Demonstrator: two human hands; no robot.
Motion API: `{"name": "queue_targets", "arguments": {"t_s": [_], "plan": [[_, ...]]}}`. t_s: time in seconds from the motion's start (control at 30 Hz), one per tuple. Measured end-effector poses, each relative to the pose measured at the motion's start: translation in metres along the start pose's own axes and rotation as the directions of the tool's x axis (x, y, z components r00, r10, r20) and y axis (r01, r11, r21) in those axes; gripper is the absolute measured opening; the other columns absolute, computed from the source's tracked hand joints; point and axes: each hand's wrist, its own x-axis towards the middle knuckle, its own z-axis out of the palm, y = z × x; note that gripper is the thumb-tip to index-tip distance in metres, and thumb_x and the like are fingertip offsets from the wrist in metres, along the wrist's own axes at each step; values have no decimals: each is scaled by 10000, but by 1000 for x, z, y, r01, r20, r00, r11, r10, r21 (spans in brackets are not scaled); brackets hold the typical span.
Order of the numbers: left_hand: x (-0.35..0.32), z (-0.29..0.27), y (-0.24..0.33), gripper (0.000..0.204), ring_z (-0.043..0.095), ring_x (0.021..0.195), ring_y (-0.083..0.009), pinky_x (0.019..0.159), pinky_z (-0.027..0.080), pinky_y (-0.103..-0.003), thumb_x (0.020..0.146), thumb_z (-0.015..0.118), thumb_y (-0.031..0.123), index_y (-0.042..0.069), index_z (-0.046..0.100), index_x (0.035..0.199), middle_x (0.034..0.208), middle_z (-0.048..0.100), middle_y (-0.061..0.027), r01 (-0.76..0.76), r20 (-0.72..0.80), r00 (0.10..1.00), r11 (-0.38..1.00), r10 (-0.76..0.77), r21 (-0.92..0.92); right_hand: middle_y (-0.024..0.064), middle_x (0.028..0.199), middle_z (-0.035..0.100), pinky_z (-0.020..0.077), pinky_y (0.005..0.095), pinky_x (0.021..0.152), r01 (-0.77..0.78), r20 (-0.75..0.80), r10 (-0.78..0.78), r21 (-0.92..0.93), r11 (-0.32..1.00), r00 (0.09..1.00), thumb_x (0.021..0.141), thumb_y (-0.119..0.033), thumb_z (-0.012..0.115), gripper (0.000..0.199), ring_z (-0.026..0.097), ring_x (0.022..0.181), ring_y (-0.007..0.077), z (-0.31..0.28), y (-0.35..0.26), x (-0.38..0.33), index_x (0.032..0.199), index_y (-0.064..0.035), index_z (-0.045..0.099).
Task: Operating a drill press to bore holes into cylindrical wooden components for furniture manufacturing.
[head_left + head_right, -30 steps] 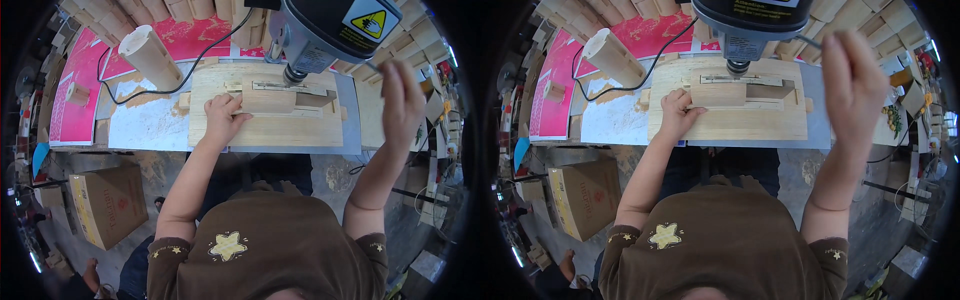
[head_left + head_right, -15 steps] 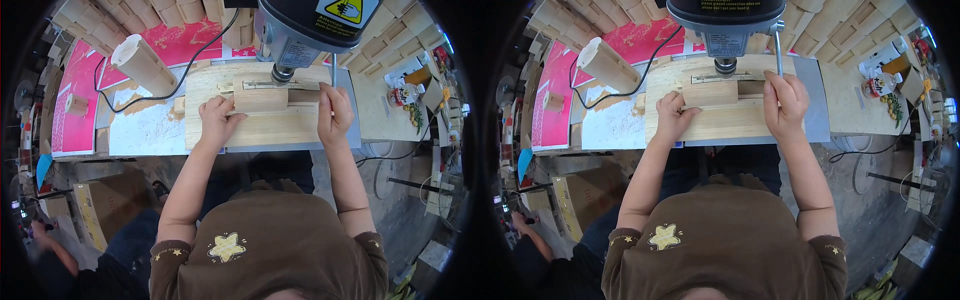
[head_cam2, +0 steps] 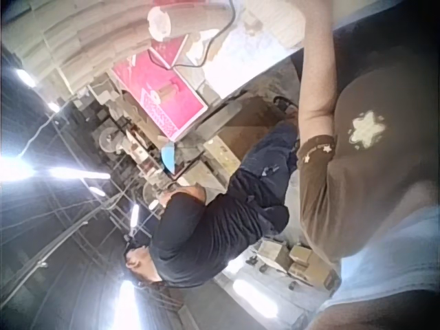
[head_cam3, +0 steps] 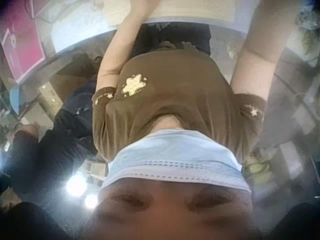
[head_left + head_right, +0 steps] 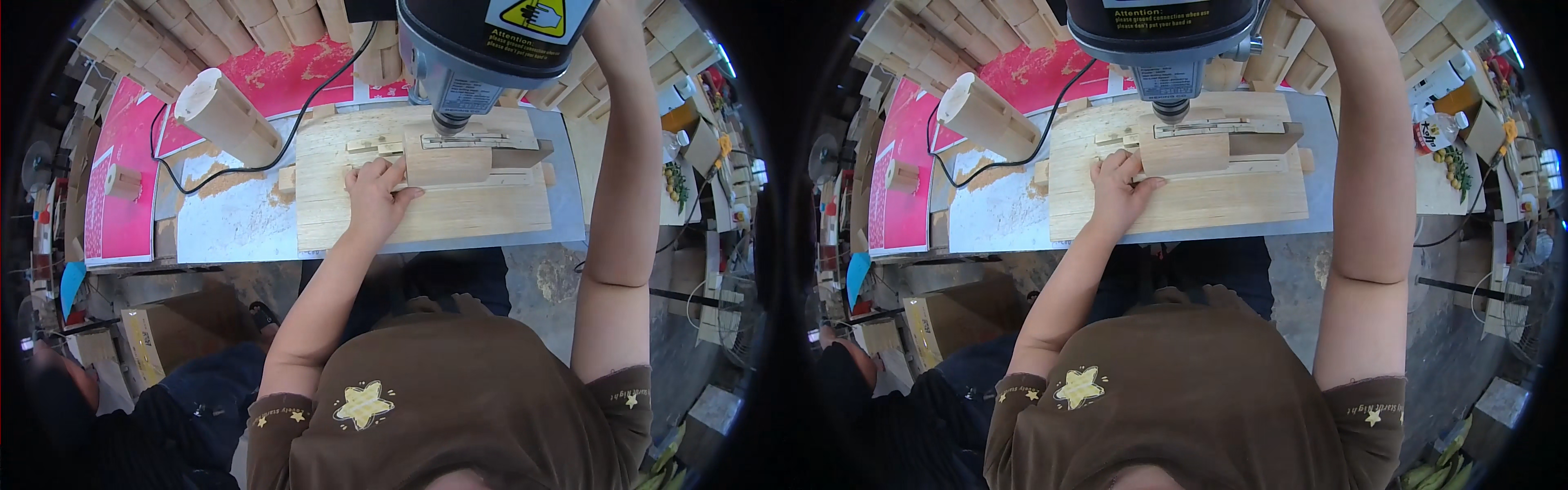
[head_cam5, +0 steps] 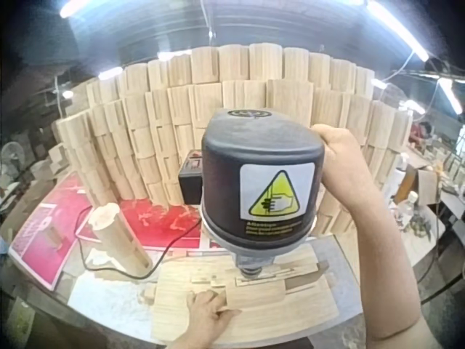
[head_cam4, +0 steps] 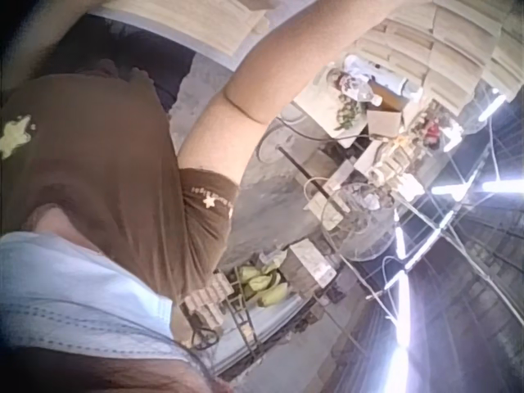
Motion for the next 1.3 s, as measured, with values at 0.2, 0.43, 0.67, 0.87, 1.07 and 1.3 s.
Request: {"name": "queue_targets", "arguments": {"t_s": [0.2, 0.43, 0.67, 0.87, 1.07, 1.3], "plan": [[-5, 3, -8, 518, 498, 820, -206, 785, 277, -390, 640, 764, 234, 173, 611, 1132, 772, 502, -6, -9, -19, 1000, 1000, 9, 8, -30, 579, 462, 304, 193, 499, -24, 90, 29, -53, 998, 995, 911, -168, 501, 238, 427, 537, 32, -34, -9, -69, 856, 12, 646], [2, 1, 2, 523, 495, 812, -205, 782, 277, -386, 629, 767, 228, 168, 615, 1126, 766, 502, -8, -15, 6, 1000, 1000, 15, -2, 65, 662, 547, 404, 303, 594, -51, 23, 51, 11, 999, 998, 806, -11, 555, 128, 512, 605, 210, 1, 19, -170, 904, -8, 636], [0, 2, -4, 529, 499, 820, -207, 782, 279, -388, 626, 769, 238, 165, 617, 1127, 766, 502, -7, -18, -17, 1000, 1000, 19, 11, 107, 734, 590, 420, 331, 618, 94, -97, -84, 109, 990, 992, 791, -12, 564, 127, 536, 664, 241, 28, 44, -178, 899, -10, 633], [0, 0, -2, 548, 512, 831, -212, 798, 281, -403, 601, 787, 248, 149, 627, 1115, 790, 522, -15, 22, -26, 999, 999, -22, -30, 46, 669, 528, 386, 246, 548, -77, -117, 84, 64, 995, 990, 872, -123, 560, 141, 453, 576, 89, -23, 1, -99, 844, 0, 621], [8, 3, 13, 529, 521, 847, -191, 837, 274, -417, 565, 812, 269, 130, 646, 1047, 824, 533, -13, 138, 31, 990, 969, -134, -206, 25, 699, 575, 413, 228, 600, -174, -42, 172, -31, 984, 984, 884, -152, 505, 206, 518, 655, 94, -3, 23, 5, 912, 20, 616], [5, 9, 3, 459, 520, 828, -175, 846, 270, -394, 552, 815, 239, 120, 655, 965, 864, 520, -15, 87, -84, 990, 964, -111, -251, 44, 766, 562, 412, 244, 602, -212, 252, 143, 274, 938, 957, 847, -228, 637, 268, 505, 676, 98, -7, 71, -56, 975, 1, 583]]}}
